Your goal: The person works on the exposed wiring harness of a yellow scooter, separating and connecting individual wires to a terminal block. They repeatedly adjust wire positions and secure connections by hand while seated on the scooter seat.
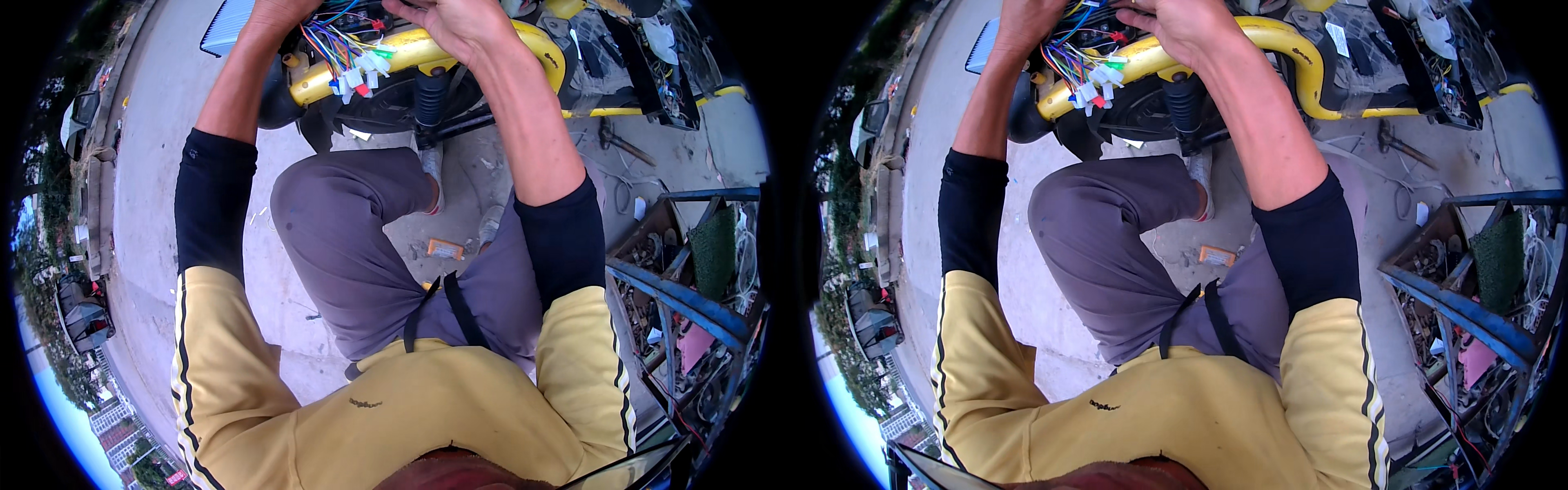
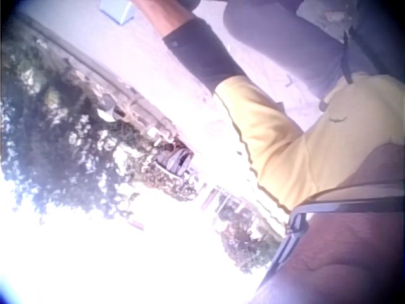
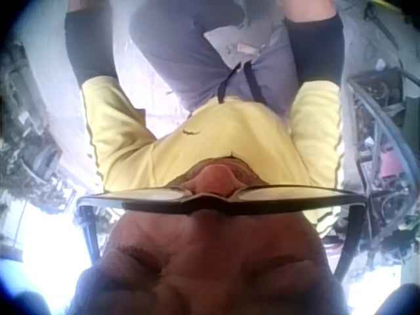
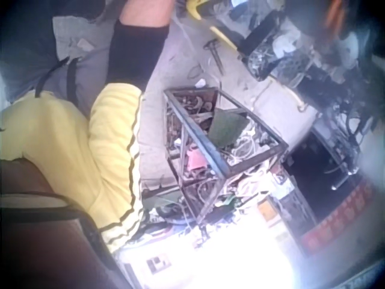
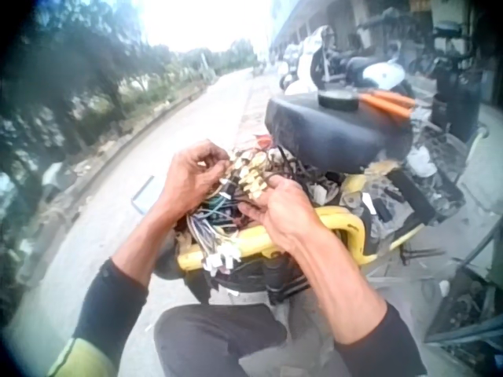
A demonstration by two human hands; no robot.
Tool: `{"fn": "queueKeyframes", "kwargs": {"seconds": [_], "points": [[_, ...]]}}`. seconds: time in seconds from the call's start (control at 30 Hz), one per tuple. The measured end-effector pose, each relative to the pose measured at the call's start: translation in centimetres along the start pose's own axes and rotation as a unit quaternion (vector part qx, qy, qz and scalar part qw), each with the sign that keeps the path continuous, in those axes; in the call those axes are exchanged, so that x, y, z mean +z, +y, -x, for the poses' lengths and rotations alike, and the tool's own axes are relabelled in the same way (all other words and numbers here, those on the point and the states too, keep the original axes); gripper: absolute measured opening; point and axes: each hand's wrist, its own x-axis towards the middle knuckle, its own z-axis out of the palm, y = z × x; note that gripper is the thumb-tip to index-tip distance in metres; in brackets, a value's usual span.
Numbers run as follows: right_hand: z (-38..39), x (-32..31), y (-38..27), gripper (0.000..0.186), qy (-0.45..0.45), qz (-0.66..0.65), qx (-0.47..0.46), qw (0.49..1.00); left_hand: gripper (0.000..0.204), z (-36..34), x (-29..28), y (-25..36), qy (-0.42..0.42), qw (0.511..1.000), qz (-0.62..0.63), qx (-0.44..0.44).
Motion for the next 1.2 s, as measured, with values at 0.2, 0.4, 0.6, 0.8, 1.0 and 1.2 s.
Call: {"fn": "queueKeyframes", "kwargs": {"seconds": [0.2,0.4,0.6,0.8,1.0,1.2], "points": [[-0.2,0.2,0.4,0.031,-0.021,-0.007,0.009,1.0,0.007,0.3,-0.8,-0.3,0.003,0.999,-0.018,0.029],[-0.2,-0.3,0.2,0.029,-0.016,-0.002,0.008,1.0,0.008,-0.2,-0.2,-0.5,0.003,0.999,-0.027,0.037],[-0.1,0.1,0.2,0.029,-0.022,0.0,0.01,1.0,0.01,0.3,-0.7,0.0,0.014,0.999,-0.022,0.034],[0.0,-0.1,0.3,0.028,-0.018,0.006,0.005,1.0,0.01,0.2,-0.5,-0.4,0.006,0.999,-0.024,0.033],[-0.1,-0.3,0.4,0.027,-0.022,0.017,-0.006,1.0,0.008,0.2,-0.4,-0.3,0.002,1.0,0.021,0.001],[-0.1,-0.1,0.4,0.026,-0.025,0.009,0.01,1.0,0.006,0.3,-0.7,-0.5,0.009,0.998,-0.024,0.056]]}}
